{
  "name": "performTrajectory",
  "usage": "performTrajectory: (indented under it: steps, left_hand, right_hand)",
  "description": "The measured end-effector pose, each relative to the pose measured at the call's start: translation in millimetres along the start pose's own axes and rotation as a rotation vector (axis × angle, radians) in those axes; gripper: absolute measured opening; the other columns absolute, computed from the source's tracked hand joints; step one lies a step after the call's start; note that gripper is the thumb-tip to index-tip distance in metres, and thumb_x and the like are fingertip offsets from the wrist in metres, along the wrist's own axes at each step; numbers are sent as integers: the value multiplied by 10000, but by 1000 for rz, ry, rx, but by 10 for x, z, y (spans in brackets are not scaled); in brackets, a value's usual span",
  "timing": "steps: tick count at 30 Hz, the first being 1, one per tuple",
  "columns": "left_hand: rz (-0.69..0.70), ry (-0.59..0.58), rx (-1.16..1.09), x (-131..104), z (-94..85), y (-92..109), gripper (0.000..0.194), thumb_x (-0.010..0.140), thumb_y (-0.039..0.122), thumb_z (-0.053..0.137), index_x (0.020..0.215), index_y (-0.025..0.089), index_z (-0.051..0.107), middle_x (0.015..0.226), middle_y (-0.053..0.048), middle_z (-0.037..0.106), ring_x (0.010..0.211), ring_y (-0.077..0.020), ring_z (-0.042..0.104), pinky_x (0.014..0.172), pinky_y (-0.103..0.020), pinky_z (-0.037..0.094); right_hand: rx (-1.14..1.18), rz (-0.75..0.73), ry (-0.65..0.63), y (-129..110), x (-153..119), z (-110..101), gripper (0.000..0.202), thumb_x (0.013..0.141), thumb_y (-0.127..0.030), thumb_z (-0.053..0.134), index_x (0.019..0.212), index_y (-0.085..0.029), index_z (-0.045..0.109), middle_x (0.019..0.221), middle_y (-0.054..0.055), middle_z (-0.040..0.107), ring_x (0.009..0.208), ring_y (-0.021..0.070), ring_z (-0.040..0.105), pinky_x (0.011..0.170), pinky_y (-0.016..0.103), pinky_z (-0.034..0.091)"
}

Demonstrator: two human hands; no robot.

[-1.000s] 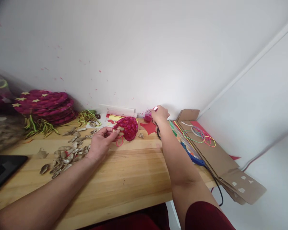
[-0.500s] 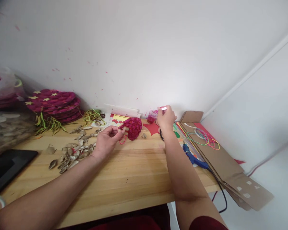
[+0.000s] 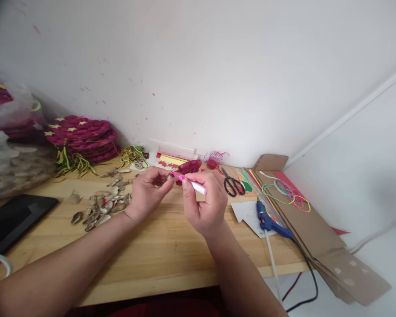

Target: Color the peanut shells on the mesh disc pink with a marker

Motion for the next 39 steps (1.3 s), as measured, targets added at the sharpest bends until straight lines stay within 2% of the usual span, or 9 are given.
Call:
performTrajectory:
  steps: [8, 16, 25, 31, 36, 39]
  left_hand:
    - [170, -19, 112, 1, -43, 103, 40, 821, 247, 757, 814, 236, 795, 721, -18, 643, 638, -162, 591, 630, -270, 473]
    - [275, -34, 260, -11, -63, 110, 109, 834, 186, 732, 903, 238, 798, 782, -22, 687, 708, -171, 642, 697, -272, 506]
    - [410, -3, 346, -26, -59, 114, 125, 840, 125, 756, 927, 212, 774, 774, 5, 688, 691, -137, 643, 649, -233, 515]
    - [418, 13, 308, -22, -59, 85, 119, 825, 115, 783, 908, 199, 768, 766, 12, 669, 653, -116, 639, 618, -217, 508]
    - [422, 9, 313, -26, -60, 101, 132, 834, 108, 774, 927, 201, 777, 764, 10, 678, 689, -124, 650, 645, -218, 516]
    - [419, 10, 305, -25, -58, 105, 119, 834, 117, 778, 921, 198, 777, 767, 7, 682, 682, -125, 648, 635, -218, 511]
  right_hand:
    - [-7, -62, 44, -11, -1, -88, 213, 912, -155, 688, 1065, -300, 657, 887, 45, 718, 796, 241, 653, 745, 454, 553]
    - [-16, -54, 11, -15, -11, -40, 183, 925, -151, 680, 1043, -287, 642, 880, 39, 720, 786, 216, 650, 721, 411, 546]
    - [-70, -69, 39, 48, 11, -63, 137, 912, -131, 699, 992, -232, 654, 854, 14, 706, 782, 177, 662, 733, 343, 538]
    - [-63, -25, 92, 105, 15, -106, 117, 924, -152, 697, 994, -234, 652, 886, 22, 711, 789, 183, 671, 724, 344, 531]
    - [-32, -58, 37, 64, 13, -85, 143, 911, -131, 701, 1000, -232, 653, 862, 14, 695, 786, 176, 652, 726, 336, 523]
    - [-68, -57, 50, 68, 12, -99, 153, 901, -123, 708, 993, -232, 652, 865, 16, 699, 788, 181, 653, 736, 345, 525]
Point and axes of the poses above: each hand's wrist, its own x-axis towards the middle knuckle, its own z-axis out of the palm, y = z × x, the point moved 3 cm from there along x, towards the middle knuckle
